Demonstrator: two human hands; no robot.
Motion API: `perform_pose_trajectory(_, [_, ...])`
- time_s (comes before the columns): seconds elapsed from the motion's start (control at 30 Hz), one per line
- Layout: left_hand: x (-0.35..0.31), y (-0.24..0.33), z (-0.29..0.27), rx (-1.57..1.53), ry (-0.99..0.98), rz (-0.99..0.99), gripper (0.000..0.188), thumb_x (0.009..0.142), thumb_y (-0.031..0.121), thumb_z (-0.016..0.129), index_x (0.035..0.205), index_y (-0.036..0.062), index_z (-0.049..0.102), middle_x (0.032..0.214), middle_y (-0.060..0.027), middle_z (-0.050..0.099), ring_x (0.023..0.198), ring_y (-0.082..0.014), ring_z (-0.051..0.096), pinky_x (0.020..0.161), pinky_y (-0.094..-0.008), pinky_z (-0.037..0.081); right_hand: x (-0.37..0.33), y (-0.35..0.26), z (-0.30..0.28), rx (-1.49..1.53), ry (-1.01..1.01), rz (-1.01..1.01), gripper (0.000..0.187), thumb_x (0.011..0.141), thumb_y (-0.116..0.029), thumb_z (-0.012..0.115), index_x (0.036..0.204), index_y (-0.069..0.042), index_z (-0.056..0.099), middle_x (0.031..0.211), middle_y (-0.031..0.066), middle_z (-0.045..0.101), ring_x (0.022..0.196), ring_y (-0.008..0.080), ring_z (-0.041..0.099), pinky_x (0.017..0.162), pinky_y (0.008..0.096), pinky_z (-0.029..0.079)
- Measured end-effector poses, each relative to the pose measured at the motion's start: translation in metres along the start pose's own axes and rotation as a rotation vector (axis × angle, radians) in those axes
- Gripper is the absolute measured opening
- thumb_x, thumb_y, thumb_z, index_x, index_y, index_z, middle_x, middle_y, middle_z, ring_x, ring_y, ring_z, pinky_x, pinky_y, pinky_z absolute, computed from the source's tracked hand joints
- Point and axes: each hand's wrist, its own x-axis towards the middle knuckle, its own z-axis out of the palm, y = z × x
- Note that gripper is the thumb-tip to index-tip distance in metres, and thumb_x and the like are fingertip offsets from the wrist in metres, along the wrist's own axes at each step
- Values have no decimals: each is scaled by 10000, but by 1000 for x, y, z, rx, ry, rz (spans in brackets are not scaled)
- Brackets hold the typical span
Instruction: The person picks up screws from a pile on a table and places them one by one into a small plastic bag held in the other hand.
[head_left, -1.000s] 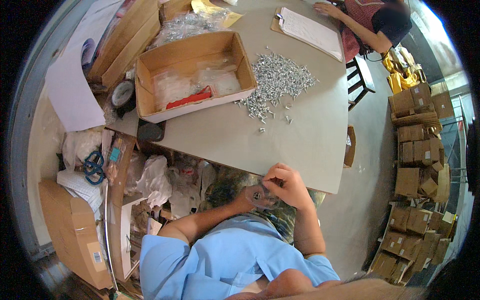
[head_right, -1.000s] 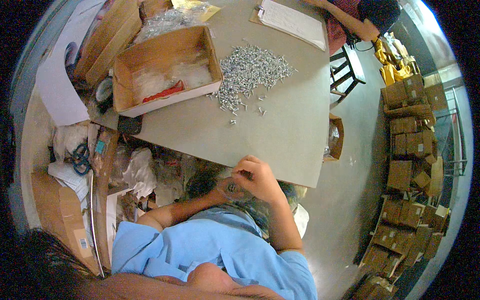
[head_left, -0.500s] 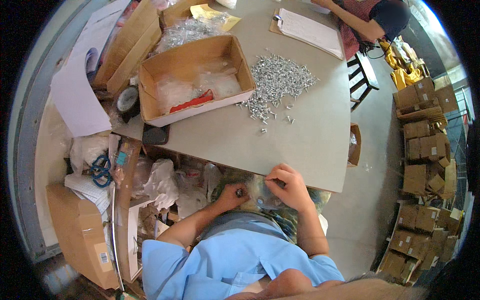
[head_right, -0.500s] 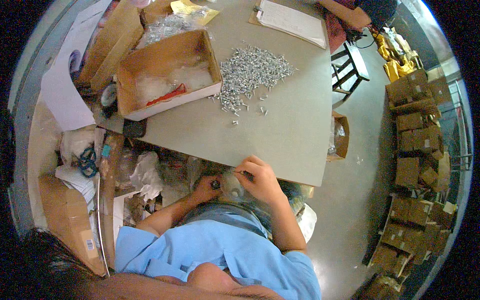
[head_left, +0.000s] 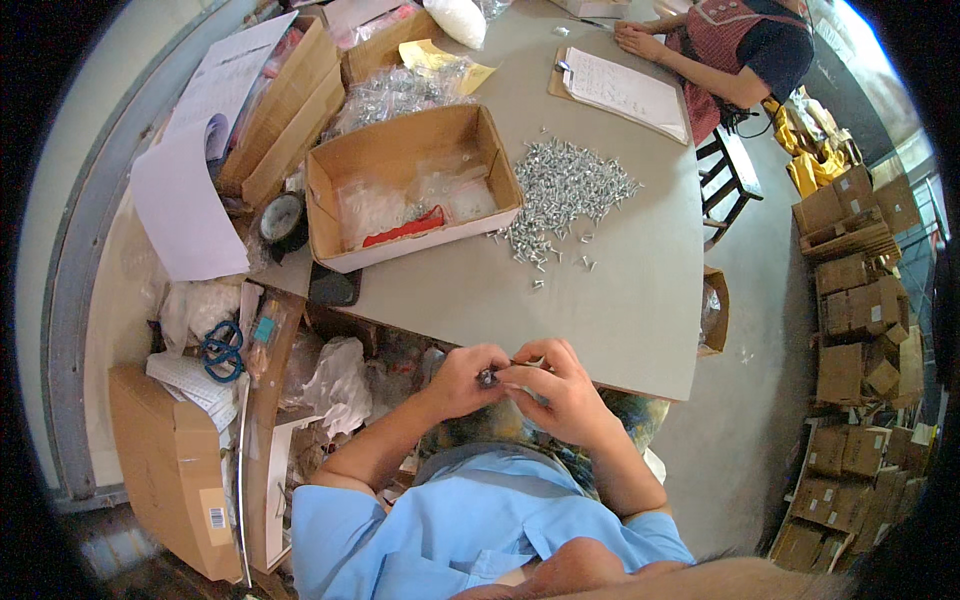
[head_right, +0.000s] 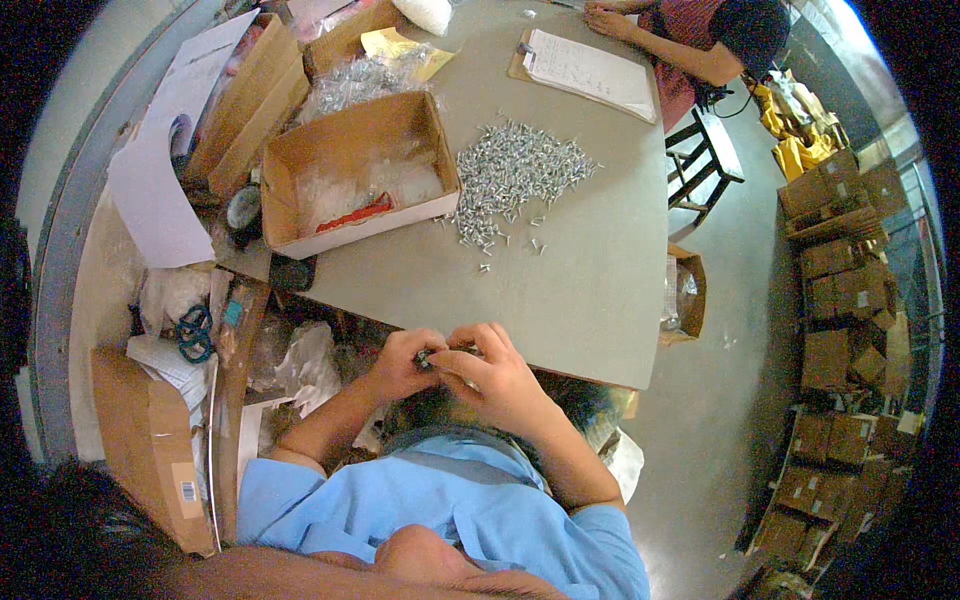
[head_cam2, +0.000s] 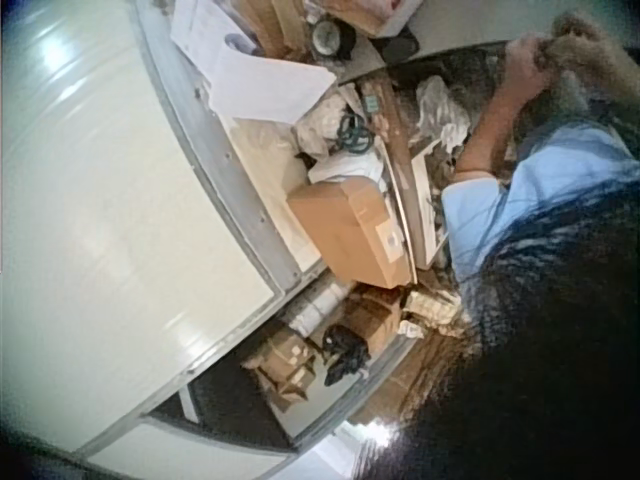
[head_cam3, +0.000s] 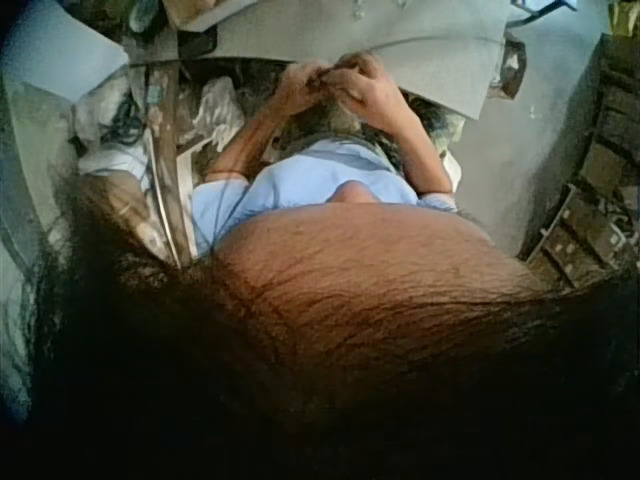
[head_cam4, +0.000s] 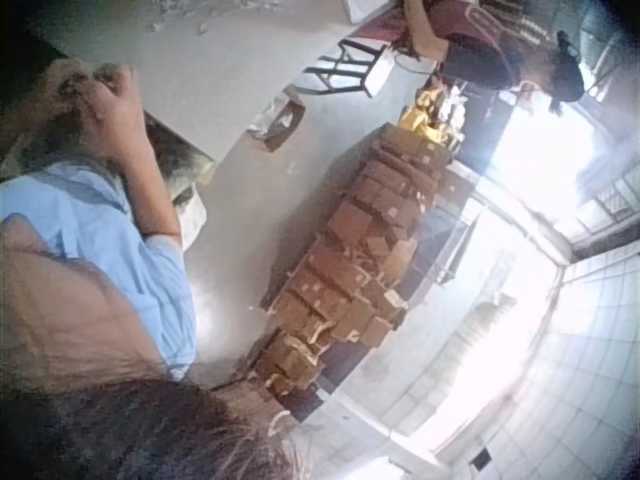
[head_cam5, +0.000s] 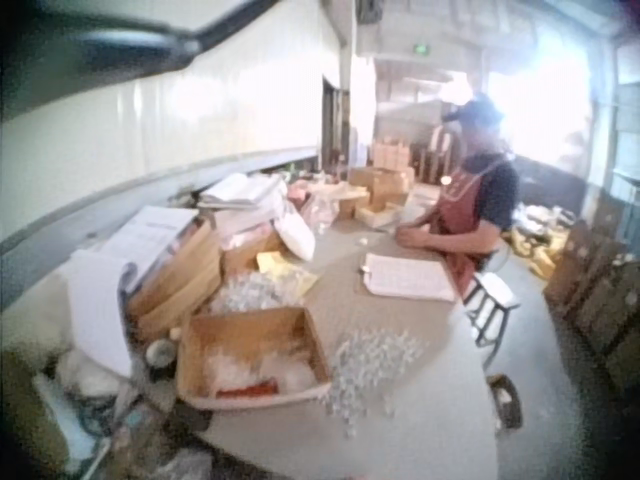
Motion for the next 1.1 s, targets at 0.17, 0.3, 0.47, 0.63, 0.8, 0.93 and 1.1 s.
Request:
perform_pose_trajectory(0.17, [10,0,0,-4,-18,-10,262,697,120,751,877,38,579,781,-116,619,712,-275,625,631,-344,490,-2,5,-3,-80,29,1,321,722,-59,701,1036,-107,656,1101,122,526,969,306,525,763,387,485])
perform_pose_trajectory(0.3, [17,9,1,-17,-6,6,295,695,118,752,902,32,561,780,-118,614,704,-264,624,630,-343,491,1,0,-9,-126,14,21,335,712,-61,705,1039,-113,654,1143,129,511,1018,332,502,797,408,477])
perform_pose_trajectory(0.47, [27,12,-1,-15,-62,43,314,696,109,748,921,28,544,787,-122,607,697,-259,619,632,-341,490,4,1,-15,-177,-24,-37,324,714,-71,703,1031,-115,650,1180,137,490,1064,351,472,863,423,451])
perform_pose_trajectory(0.63, [37,16,-2,56,-122,40,355,689,159,755,955,46,549,850,-132,626,783,-310,643,675,-360,504,3,-1,-21,-151,26,25,264,710,-67,705,967,-107,664,1205,139,480,1094,360,458,923,441,426])
perform_pose_trajectory(0.8, [54,18,-1,-36,-200,7,446,694,198,789,1022,42,529,876,-122,631,801,-271,644,710,-354,508,5,3,-28,-185,53,-14,246,702,-57,702,939,-119,679,1231,131,470,1102,362,453,935,442,418])
perform_pose_trajectory(0.93, [78,14,-5,-156,-369,-21,614,676,205,831,1146,38,473,989,-86,606,903,-186,603,799,-335,497,10,12,-44,-274,-5,-33,254,691,-74,723,936,-134,687,1233,125,466,1117,357,438,945,439,412])
perform_pose_trajectory(1.1, [129,4,-2,-370,-595,21,810,656,173,857,1290,50,367,1108,-51,511,1040,-157,515,890,-328,457,29,32,-68,-301,37,-59,249,677,-91,744,911,-152,688,1233,115,444,1115,347,429,939,428,413])
